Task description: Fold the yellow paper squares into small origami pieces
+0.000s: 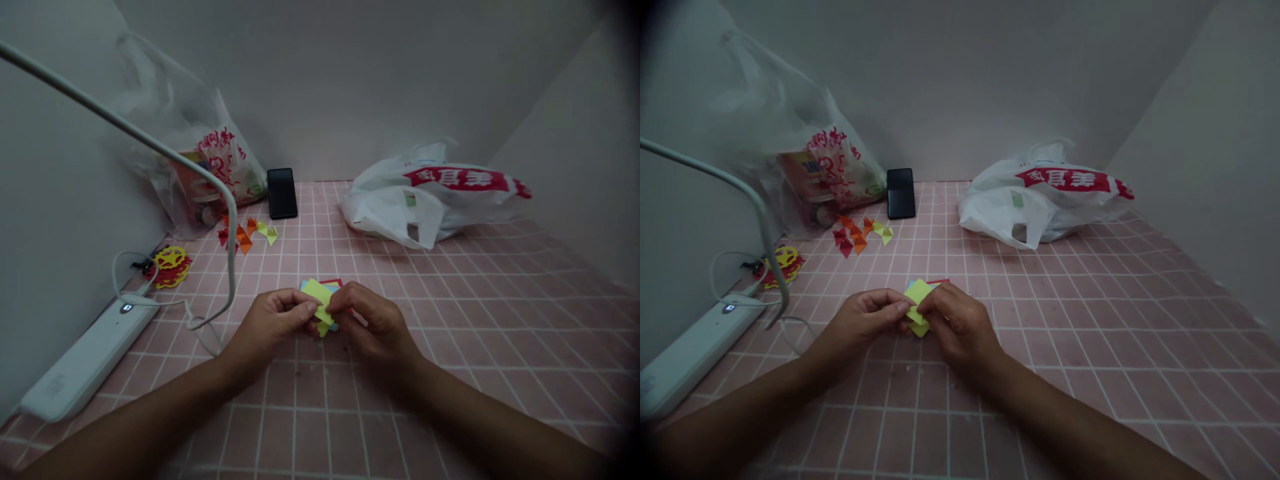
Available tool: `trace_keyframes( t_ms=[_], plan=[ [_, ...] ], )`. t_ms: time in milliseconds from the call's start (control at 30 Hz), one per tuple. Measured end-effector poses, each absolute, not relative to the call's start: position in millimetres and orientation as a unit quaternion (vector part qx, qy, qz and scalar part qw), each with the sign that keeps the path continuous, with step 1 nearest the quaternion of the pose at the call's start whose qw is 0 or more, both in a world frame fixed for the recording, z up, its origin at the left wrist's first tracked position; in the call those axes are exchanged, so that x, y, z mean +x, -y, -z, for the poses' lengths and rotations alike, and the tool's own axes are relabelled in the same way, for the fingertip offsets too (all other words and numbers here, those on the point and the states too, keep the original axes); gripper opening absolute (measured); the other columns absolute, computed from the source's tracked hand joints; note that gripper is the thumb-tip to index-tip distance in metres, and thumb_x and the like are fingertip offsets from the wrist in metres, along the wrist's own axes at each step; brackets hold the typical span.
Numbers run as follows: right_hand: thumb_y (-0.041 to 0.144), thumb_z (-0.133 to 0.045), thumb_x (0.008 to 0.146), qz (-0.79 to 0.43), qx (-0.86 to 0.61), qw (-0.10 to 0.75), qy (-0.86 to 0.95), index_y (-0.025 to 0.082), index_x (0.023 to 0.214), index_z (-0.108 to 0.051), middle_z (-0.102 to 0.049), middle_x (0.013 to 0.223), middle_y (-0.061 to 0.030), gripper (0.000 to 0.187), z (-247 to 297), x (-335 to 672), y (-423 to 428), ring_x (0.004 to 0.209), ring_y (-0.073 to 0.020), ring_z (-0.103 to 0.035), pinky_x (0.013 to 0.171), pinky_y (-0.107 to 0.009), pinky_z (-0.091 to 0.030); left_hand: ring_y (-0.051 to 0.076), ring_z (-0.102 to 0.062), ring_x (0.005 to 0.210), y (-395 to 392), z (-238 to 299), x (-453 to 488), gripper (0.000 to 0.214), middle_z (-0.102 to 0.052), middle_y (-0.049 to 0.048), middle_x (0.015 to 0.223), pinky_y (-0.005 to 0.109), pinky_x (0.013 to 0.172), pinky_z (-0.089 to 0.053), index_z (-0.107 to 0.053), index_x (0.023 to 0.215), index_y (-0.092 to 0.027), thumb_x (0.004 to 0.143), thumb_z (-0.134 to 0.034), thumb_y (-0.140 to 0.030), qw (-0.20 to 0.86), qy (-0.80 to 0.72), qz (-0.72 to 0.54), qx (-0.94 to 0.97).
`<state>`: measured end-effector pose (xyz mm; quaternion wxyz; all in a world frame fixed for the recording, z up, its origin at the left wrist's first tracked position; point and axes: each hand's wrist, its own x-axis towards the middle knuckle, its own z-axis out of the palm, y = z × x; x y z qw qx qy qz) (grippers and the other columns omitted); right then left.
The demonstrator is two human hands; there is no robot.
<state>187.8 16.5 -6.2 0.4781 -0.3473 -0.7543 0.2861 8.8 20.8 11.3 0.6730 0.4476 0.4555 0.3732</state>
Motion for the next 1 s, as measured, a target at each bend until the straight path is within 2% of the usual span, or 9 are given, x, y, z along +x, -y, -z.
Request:
trace_keyframes(
  t_ms=[467,633,1000],
  plan=[
    [0.004,-0.050,0.089,-0.280,-0.342,0.481,0.757,0.020,0.081,-0.056,-0.056,0.076,-0.0003,0.019,9.0,188.0,-16.8,0.071,-0.0145,-0.056,0.063,-0.028,-0.044,0.011,-0.061,0.058,-21.4,-12.6,11.9,0.013,-0.069,0.0007,0.065,0.025,0.063,-0.051,-0.070,0.073,-0.014,0.070,-0.074,-0.026,0.655,-0.470,-0.387,0.448],
    [0.002,-0.048,0.089,-0.275,-0.329,0.485,0.762,0.021,0.082,-0.056,-0.056,0.078,-0.0006,0.021,10.8,187.9,-16.6,0.073,-0.0148,-0.055,0.064,-0.028,-0.043,0.012,-0.061,0.060,-21.2,-10.4,9.2,0.017,-0.068,0.0008,0.064,0.024,0.064,-0.049,-0.071,0.074,-0.014,0.076,-0.071,-0.031,0.645,-0.477,-0.375,0.463],
    [0.002,-0.049,0.088,-0.272,-0.334,0.483,0.762,0.020,0.081,-0.057,-0.056,0.079,-0.0012,0.021,12.4,186.8,-15.3,0.075,-0.0151,-0.056,0.065,-0.028,-0.043,0.012,-0.060,0.060,-20.8,-10.5,10.2,0.017,-0.068,0.0012,0.065,0.025,0.064,-0.048,-0.070,0.073,-0.014,0.073,-0.073,-0.031,0.643,-0.483,-0.369,0.466]
  ],
)
